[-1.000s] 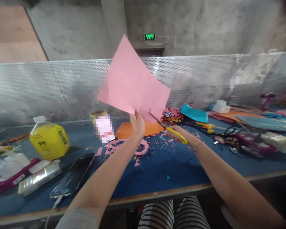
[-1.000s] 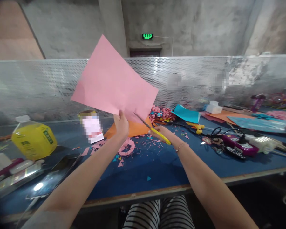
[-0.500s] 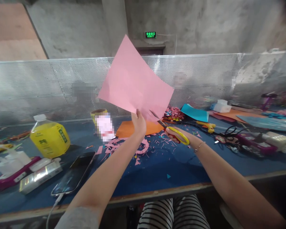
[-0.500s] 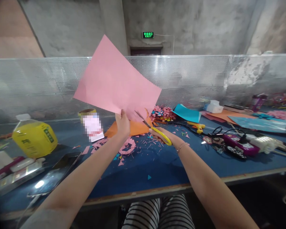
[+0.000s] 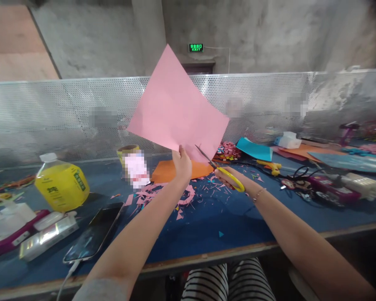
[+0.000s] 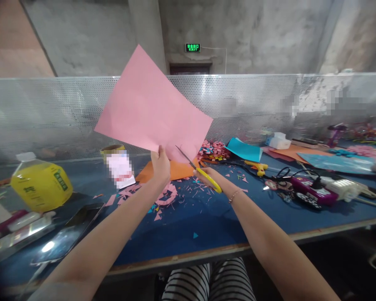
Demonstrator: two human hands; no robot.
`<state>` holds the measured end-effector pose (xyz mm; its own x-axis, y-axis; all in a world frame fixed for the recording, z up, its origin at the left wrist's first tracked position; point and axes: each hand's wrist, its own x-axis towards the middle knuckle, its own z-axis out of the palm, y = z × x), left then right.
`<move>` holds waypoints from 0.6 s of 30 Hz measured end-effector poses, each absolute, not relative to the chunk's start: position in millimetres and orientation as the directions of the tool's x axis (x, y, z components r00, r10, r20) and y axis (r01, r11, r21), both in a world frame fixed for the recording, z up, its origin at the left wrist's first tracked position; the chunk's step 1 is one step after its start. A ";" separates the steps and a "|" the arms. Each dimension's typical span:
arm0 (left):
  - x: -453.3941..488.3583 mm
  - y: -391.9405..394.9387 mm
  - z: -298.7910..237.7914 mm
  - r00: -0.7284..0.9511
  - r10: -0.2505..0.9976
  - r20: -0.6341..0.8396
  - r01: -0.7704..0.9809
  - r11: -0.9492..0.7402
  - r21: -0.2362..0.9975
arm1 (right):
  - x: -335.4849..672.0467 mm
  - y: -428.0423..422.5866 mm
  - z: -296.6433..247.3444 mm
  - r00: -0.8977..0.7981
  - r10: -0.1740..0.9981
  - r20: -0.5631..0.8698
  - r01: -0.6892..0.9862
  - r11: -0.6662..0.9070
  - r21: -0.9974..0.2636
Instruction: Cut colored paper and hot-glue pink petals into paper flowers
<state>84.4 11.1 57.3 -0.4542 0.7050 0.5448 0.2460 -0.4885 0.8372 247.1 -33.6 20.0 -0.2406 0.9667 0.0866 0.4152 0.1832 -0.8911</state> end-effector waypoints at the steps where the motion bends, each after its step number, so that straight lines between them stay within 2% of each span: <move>1: 84.5 11.9 57.3 -0.453 0.706 0.544 0.233 -0.495 0.837 | 246.6 -31.6 18.4 -0.226 0.970 0.087 0.429 0.179 -0.885; 8: 85.0 17.7 56.7 -0.471 0.684 0.558 0.162 -0.554 0.816 | 245.4 -17.6 8.8 -0.138 0.986 0.095 0.471 0.149 -0.870; 18: 82.8 23.2 51.9 -0.434 0.761 0.483 0.108 -0.488 0.866 | 243.4 -24.5 12.1 -0.177 0.983 0.041 0.422 0.113 -0.900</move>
<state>82.8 23.2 51.9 -0.4336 0.7610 0.4826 0.1076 -0.4880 0.8662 243.4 -24.5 12.1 -0.1767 0.9834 0.0409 0.4217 0.1132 -0.8996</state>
